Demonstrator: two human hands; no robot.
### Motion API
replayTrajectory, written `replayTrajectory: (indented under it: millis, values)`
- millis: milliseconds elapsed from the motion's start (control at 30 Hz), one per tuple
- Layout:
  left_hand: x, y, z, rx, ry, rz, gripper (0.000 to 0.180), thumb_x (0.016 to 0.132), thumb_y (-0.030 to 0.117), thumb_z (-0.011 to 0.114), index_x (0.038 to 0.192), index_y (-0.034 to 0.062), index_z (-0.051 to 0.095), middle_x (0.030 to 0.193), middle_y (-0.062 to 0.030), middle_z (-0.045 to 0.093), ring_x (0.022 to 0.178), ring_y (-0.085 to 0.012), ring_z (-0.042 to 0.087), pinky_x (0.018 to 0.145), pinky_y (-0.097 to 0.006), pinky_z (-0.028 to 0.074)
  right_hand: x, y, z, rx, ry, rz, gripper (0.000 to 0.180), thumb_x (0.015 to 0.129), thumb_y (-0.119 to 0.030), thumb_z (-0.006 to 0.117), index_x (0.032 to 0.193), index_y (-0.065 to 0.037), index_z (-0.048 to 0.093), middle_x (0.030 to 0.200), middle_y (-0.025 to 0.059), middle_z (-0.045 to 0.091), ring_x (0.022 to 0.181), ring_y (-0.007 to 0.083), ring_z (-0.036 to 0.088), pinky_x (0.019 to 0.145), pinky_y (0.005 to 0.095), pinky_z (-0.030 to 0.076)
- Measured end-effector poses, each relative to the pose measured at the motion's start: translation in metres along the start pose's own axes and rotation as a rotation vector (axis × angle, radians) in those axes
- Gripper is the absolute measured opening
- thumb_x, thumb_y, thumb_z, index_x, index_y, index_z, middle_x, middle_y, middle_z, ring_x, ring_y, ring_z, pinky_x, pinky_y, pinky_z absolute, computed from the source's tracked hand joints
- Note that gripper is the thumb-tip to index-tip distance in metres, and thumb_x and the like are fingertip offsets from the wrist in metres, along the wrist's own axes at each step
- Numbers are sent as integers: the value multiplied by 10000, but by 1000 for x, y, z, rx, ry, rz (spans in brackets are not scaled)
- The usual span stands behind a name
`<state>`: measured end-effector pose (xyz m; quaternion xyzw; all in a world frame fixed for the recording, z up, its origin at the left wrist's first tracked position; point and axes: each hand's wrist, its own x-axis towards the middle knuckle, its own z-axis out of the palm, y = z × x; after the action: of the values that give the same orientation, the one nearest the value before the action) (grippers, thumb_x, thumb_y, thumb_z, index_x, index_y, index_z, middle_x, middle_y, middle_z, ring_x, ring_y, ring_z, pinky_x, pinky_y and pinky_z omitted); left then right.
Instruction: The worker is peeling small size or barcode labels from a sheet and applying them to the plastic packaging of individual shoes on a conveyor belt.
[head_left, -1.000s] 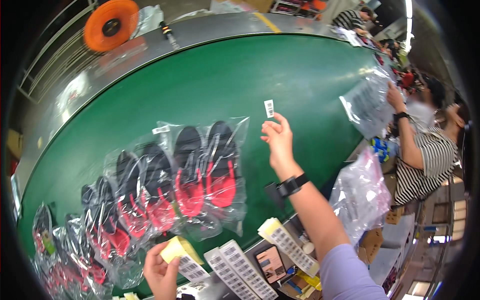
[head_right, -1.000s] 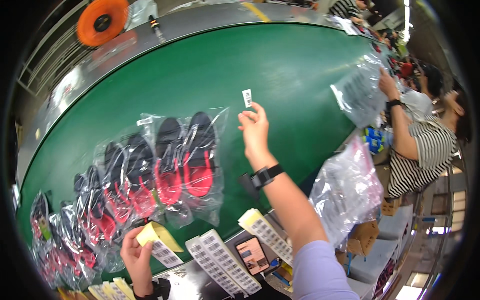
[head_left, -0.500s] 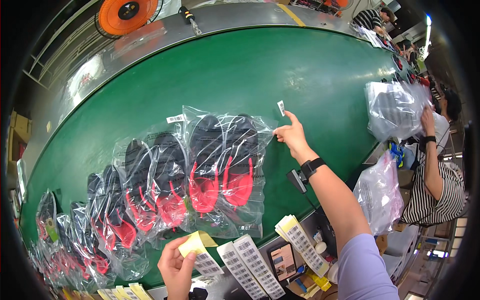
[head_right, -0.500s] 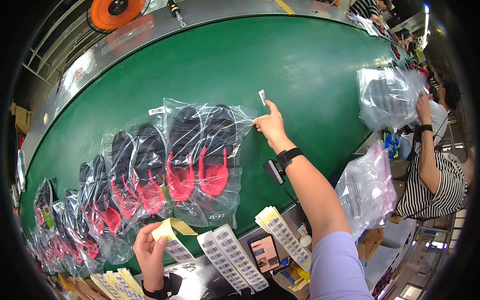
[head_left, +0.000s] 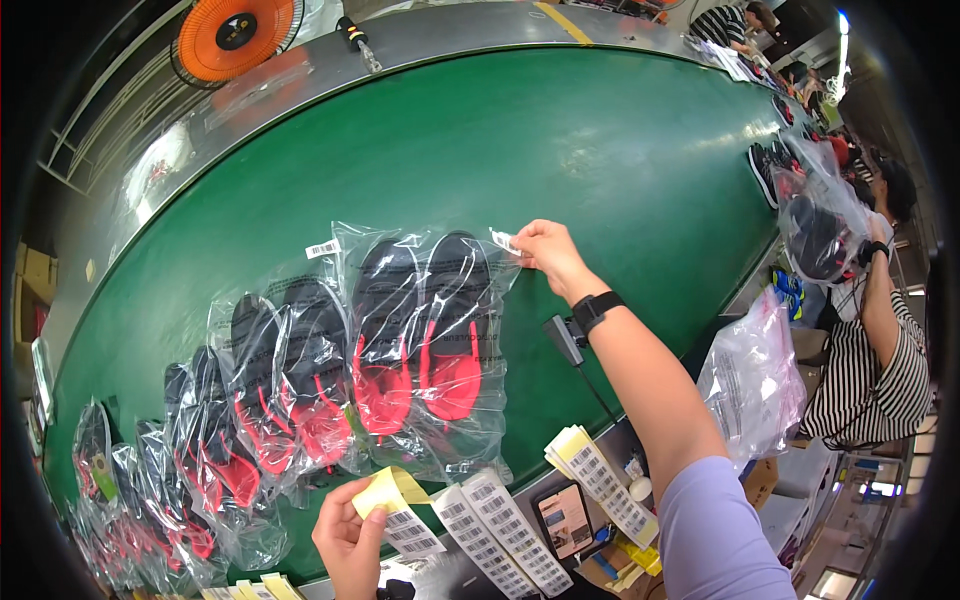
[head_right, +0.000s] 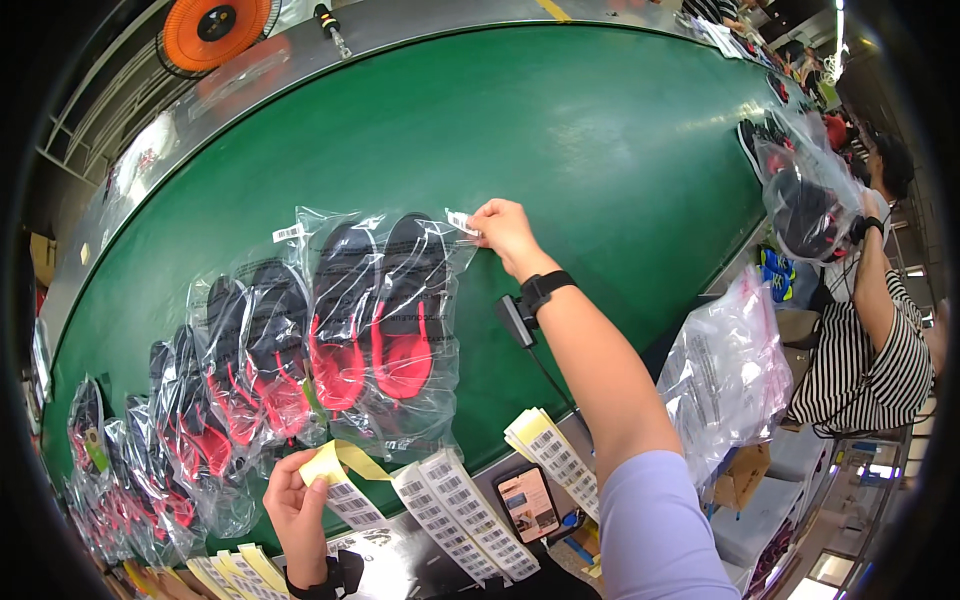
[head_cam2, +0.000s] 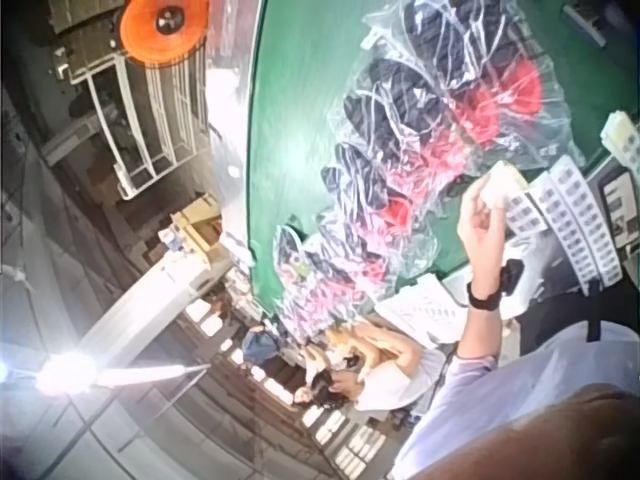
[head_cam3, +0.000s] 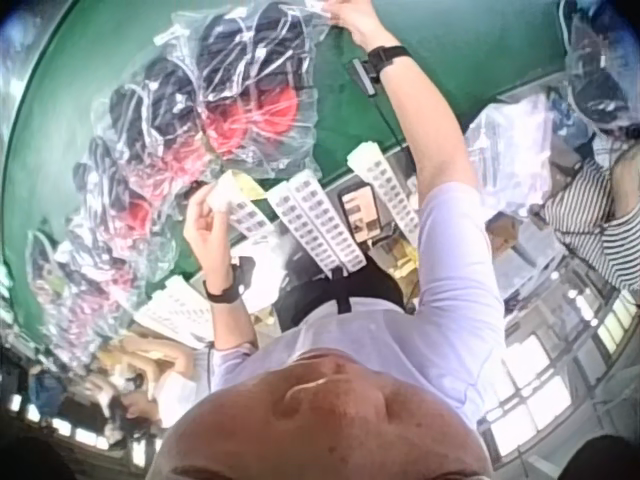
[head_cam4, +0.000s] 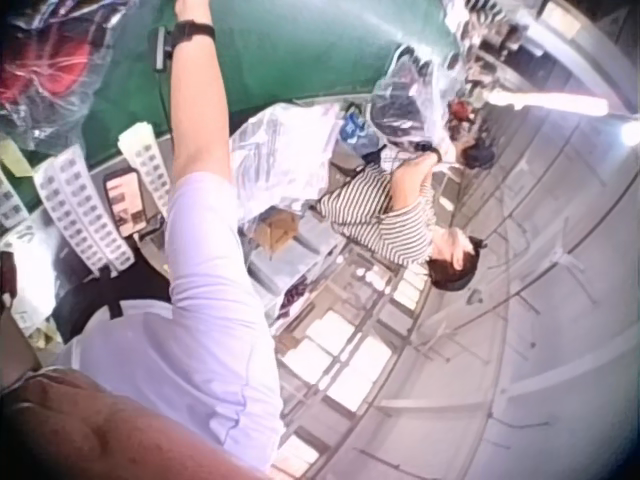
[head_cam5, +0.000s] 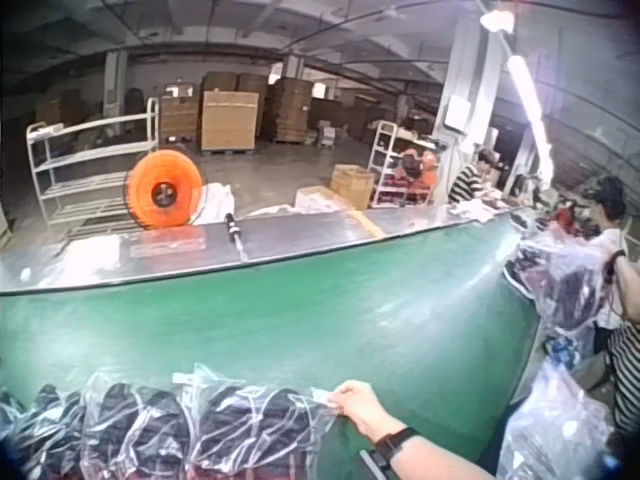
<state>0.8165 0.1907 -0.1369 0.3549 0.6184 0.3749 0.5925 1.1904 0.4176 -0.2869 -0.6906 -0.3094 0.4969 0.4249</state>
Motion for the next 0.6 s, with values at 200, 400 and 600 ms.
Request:
replayTrajectory:
  millis: [200, 400, 600]
  values:
    - [-2, -6, 8, 11, -26, -27, 426, 844, -126, 611, 1253, -58, 513, 1114, -127, 659, 984, -143, 645, 855, -236, 498, -3, 23, 7, -533, 312, -324, 537, 742, -51, 803, 1221, 16, 570, 779, 139, 703, 698, 197, 692, 648, 355, 561]
    - [-6, 4, 8, -21, -132, -41, 471, 930, -73, 576, 1387, -55, 463, 1277, -141, 586, 1096, -167, 607, 924, -267, 492, -82, 32, 24, -133, 414, -418, 491, 864, -69, 716, 1298, -29, 489, 1109, 98, 616, 907, 176, 611, 797, 325, 536]
    - [-15, 1, 20, 134, -72, 11, 412, 941, -44, 579, 1349, -43, 518, 1195, -135, 647, 993, -154, 646, 839, -248, 514, -182, 45, 83, -227, -7, -445, 810, 842, -225, 765, 1503, -32, 336, 1494, 232, 426, 1371, 347, 446, 1115, 399, 380]
